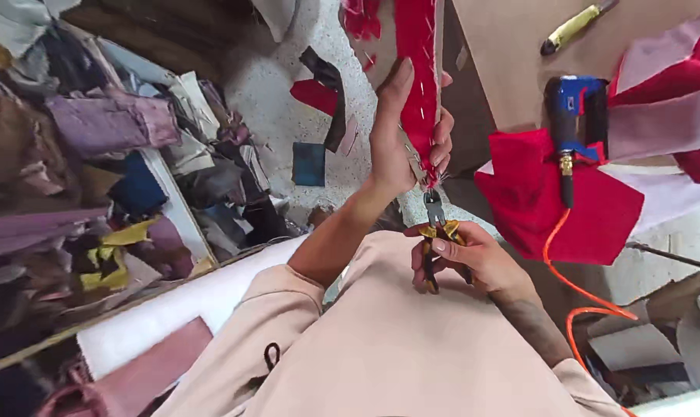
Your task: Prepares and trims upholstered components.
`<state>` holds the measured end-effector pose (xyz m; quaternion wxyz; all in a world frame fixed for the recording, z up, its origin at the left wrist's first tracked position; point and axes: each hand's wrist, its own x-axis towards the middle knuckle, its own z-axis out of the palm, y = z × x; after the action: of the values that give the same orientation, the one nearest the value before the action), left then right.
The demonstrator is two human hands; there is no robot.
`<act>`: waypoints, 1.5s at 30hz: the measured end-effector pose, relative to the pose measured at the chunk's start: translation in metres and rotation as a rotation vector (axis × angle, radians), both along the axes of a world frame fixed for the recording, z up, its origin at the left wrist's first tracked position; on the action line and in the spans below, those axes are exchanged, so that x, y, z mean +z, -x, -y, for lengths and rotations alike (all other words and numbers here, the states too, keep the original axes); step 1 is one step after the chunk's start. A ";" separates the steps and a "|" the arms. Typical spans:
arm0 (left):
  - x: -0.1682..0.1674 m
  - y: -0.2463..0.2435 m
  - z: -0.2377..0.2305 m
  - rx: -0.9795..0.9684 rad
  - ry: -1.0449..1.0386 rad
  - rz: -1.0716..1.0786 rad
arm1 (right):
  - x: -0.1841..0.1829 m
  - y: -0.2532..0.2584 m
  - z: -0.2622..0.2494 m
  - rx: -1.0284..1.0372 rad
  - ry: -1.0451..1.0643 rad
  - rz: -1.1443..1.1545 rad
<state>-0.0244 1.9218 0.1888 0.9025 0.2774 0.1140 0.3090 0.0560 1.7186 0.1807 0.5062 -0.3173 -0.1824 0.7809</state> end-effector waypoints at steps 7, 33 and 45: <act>0.040 -0.040 -0.139 -0.226 0.014 0.093 | 0.027 -0.010 -0.126 -0.077 -0.084 -0.048; 0.053 -0.323 -0.370 -0.501 -0.231 0.108 | 0.033 -0.227 -0.352 -0.367 -0.062 -0.327; -0.009 -0.440 -0.459 -0.970 0.200 -0.356 | 0.026 -0.291 -0.437 -0.705 -0.390 0.628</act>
<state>0.4160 2.3812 0.1797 0.9306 0.2591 0.1531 -0.2086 0.3473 2.1557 0.2062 0.7094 -0.4786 -0.3498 0.3813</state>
